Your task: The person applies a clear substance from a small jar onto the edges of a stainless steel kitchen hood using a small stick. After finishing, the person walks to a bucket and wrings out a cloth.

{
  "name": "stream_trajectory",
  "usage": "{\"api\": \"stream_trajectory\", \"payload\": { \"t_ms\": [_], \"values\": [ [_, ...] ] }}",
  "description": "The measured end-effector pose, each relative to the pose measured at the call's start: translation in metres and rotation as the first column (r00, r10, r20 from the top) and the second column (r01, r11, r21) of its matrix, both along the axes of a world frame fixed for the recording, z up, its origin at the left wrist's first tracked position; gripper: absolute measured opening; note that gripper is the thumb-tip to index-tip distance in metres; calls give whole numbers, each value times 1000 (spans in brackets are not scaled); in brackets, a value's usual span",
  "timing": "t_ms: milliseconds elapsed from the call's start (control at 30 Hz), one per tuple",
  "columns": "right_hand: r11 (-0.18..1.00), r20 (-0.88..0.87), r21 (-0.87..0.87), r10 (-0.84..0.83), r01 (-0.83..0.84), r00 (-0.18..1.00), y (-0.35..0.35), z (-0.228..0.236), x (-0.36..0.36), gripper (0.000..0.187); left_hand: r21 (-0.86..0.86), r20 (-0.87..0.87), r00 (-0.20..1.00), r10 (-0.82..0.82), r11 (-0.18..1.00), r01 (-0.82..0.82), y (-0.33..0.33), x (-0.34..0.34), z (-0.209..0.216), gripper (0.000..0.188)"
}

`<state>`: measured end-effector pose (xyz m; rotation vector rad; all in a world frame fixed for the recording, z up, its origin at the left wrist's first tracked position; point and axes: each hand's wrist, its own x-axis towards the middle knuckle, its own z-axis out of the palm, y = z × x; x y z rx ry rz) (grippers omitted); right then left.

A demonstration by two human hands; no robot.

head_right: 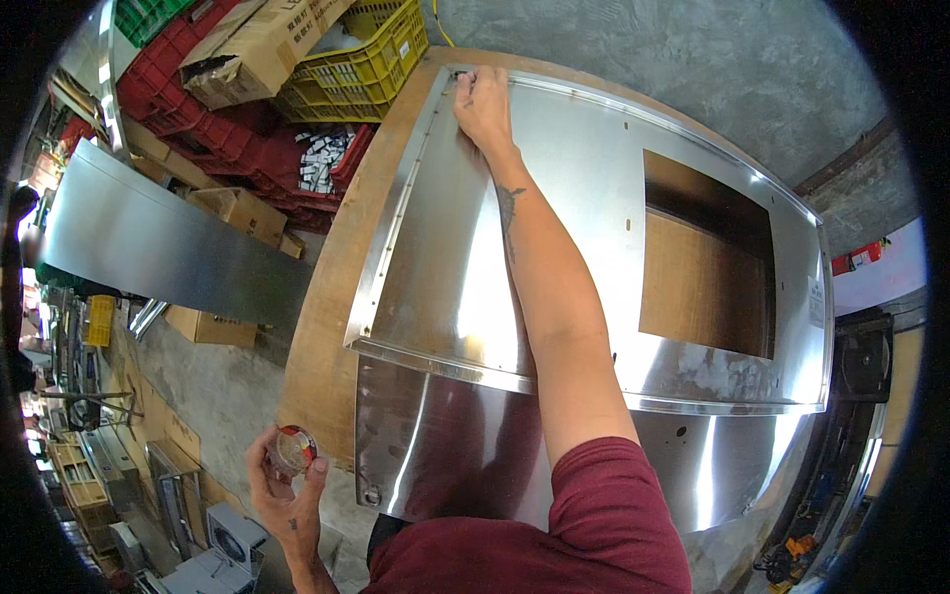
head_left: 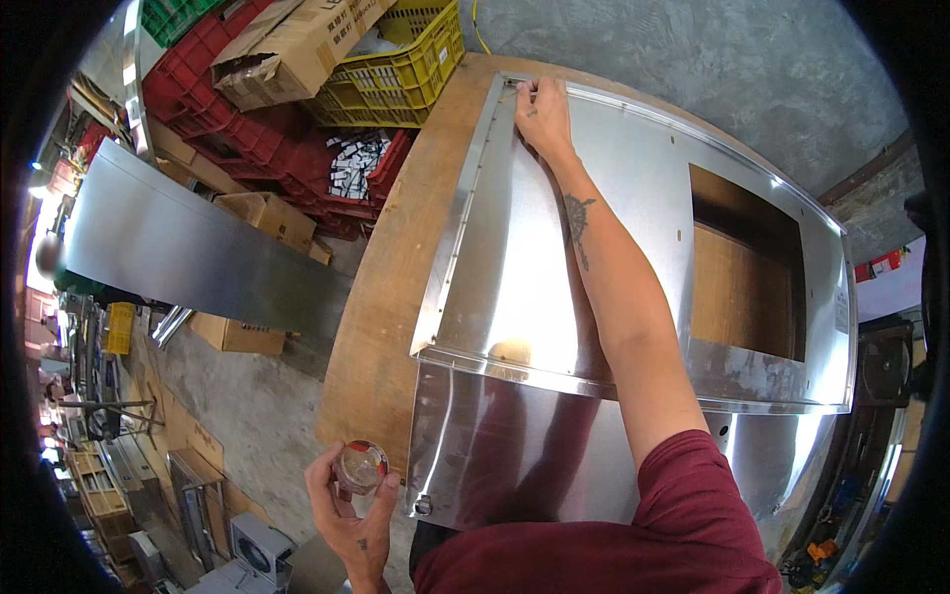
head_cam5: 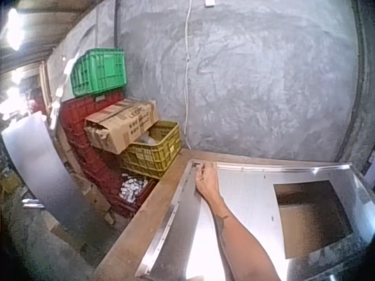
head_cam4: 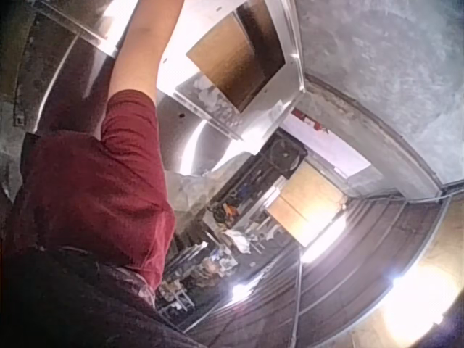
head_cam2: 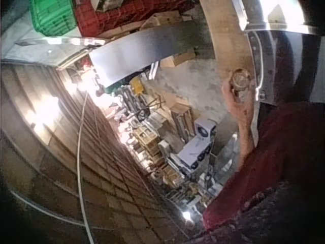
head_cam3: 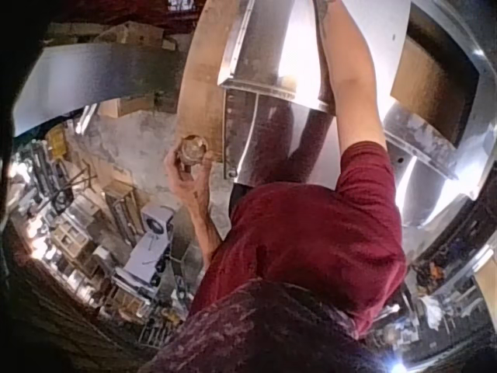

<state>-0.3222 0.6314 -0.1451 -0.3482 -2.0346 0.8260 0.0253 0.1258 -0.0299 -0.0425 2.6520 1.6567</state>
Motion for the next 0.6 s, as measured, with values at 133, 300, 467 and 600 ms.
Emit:
{"api": "stream_trajectory", "payload": {
  "t_ms": [133, 300, 467, 600],
  "values": [
    [1000, 1, -9, 2, -2, 1000, -1, -1, -1, 26, 7, -12, 1000, 1, 1000, -1, -2, 1, -3, 73],
    [999, 10, -25, 26, -25, 1000, 5, 3, -7, 26, -13, -32, 999, 0, 1000, 0, 0, -3, -5, 71],
    [998, -5, -65, 26, -26, 1000, 2, 6, -6, 27, 4, -23, 1000, 4, 1000, -4, 0, -3, -4, 70],
    [999, 1, -36, 7, -7, 1000, 7, 4, -6, 28, 20, -25, 1000, -12, 1000, 13, -2, -3, -5, 70]
  ]
}}
